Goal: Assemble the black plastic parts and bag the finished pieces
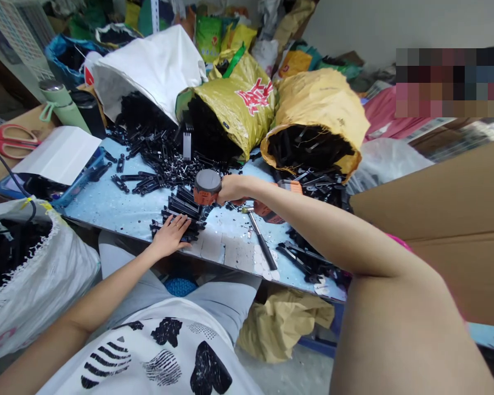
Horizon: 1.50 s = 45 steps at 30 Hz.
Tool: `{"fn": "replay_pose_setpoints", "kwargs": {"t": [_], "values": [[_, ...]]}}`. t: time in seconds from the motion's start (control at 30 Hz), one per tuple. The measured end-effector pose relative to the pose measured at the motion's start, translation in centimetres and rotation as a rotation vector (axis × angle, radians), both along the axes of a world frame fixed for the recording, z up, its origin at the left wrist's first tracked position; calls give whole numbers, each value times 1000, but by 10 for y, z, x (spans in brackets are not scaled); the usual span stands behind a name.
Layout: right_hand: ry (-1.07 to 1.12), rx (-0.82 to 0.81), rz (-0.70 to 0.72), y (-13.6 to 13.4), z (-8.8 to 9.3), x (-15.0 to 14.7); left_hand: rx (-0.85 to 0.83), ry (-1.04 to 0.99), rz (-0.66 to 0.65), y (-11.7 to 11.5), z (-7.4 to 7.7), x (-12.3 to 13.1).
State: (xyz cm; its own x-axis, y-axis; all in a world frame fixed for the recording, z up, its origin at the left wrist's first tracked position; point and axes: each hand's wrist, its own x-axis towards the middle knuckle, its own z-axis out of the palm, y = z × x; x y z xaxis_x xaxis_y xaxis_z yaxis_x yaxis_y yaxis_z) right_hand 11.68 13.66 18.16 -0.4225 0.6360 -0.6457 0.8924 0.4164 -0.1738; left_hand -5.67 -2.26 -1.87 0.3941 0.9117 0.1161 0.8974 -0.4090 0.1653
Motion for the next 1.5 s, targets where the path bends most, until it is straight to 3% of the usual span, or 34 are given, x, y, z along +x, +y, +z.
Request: {"fn": "replay_pose_setpoints", "kwargs": {"t": [0.27,0.37,0.5,0.73,0.87,1.0,1.17,1.37,1.5], "values": [[-89,-3,10,-15,-13,-7,-1,-14,-4,2,-6,-1],[-72,54,61,-23,-6,-7,-17,-3,3,2,-6,0],[-94,-5,44,-39,1,-6,9,-8,1,1,-4,0],[-88,-26,73,-48,-11,-5,12,-24,-5,-1,-2,1],[-89,41,116,-61,0,-5,31,-40,9,-2,-1,1],[-90,-71,73,-77,9,-14,40,-75,-5,-4,-2,0],[-95,-67,91,-82,0,-19,38,-62,-9,-4,-2,1],[-40,-86,10,-83,-11,-3,73,-2,-11,-2,-1,2],[94,-131,-97,-91,-7,30,95,9,0,0,-3,1]]}}
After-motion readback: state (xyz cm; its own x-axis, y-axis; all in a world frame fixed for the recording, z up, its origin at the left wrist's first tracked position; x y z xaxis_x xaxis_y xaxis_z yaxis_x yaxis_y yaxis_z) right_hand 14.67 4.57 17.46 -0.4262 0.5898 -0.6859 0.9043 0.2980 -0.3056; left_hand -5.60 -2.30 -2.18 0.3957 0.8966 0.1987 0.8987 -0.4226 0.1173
